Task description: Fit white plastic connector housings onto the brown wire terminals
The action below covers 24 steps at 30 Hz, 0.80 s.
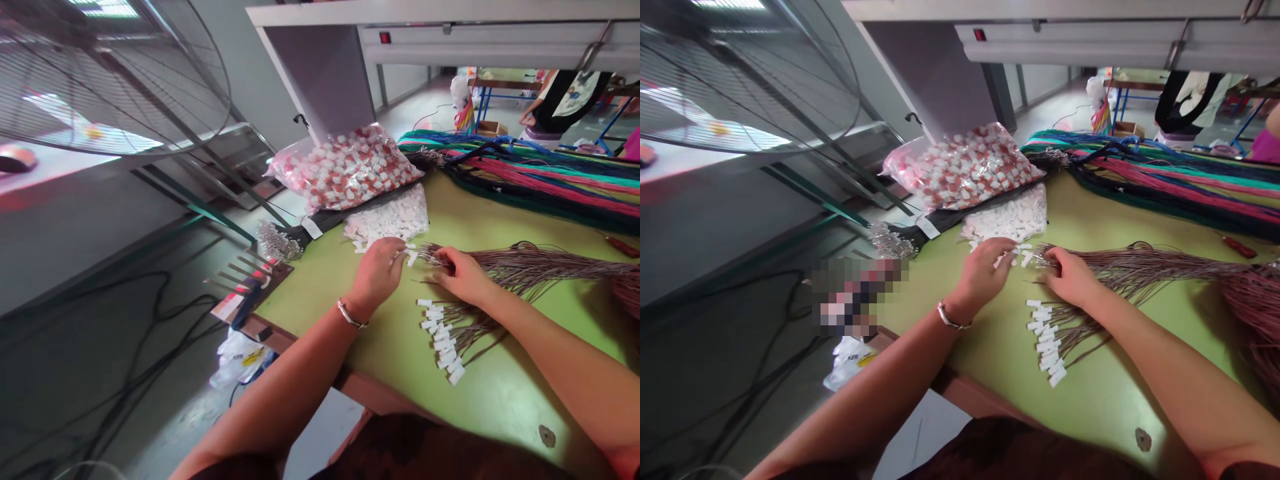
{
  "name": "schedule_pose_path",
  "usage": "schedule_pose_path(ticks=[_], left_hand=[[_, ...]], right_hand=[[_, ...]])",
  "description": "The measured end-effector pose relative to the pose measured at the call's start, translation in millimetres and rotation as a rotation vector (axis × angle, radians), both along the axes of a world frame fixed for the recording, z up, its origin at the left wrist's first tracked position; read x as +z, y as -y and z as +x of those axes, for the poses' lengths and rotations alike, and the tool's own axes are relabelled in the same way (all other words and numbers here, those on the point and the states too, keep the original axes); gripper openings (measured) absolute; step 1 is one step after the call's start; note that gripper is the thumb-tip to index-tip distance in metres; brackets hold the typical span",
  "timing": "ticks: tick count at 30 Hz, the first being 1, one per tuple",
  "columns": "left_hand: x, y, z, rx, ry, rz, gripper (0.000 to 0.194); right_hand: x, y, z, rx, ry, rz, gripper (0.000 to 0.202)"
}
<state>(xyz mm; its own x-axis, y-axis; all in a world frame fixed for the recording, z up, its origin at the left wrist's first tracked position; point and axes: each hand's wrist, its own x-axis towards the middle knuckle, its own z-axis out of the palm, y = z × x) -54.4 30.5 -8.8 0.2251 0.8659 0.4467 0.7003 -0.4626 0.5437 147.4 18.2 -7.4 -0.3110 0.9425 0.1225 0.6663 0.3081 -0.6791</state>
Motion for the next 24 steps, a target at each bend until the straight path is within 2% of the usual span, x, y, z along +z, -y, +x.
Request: schedule_pose_path(ticks=[3,6,8,10,13,16,24], left_hand=[[-0.5,-2.9,-4.9,0.065,0.347,-0.290,0.019],[-3.0,-3.7,-5.7,-0.039,0.655,-0.584,0.021],[-3.2,-2.7,-3.8,-0.108,0.810,-0.709,0.022],[-1.8,-1.4,-1.4,-0.148,0.924,-0.777,0.023],[1.6,0.2,1.1,-0.162,0.983,-0.868,0.026],[2.9,1.4,2.7,-0.157,0.977,-0.942,0.025],[-3.4,3.2,7.2,-0.209,0.910,-0.979,0.019]], right_hand=[[3.7,6.6,-7.7,0.092,0.222,-0.009,0.020],[1.4,11.2,-14.7,0.088,0.388,0.069,0.013],[-3.4,10.8,-16.0,0.079,0.399,0.101,0.013],[-7.7,7.5,-13.8,0.073,0.307,0.130,0.012],[-7.8,1.4,-6.7,-0.011,0.021,0.137,0.011],[-2.3,-0.6,-1.9,-0.123,-0.191,0.052,0.013],[-1.9,0.5,-2.5,-0.130,-0.253,-0.068,0.016]])
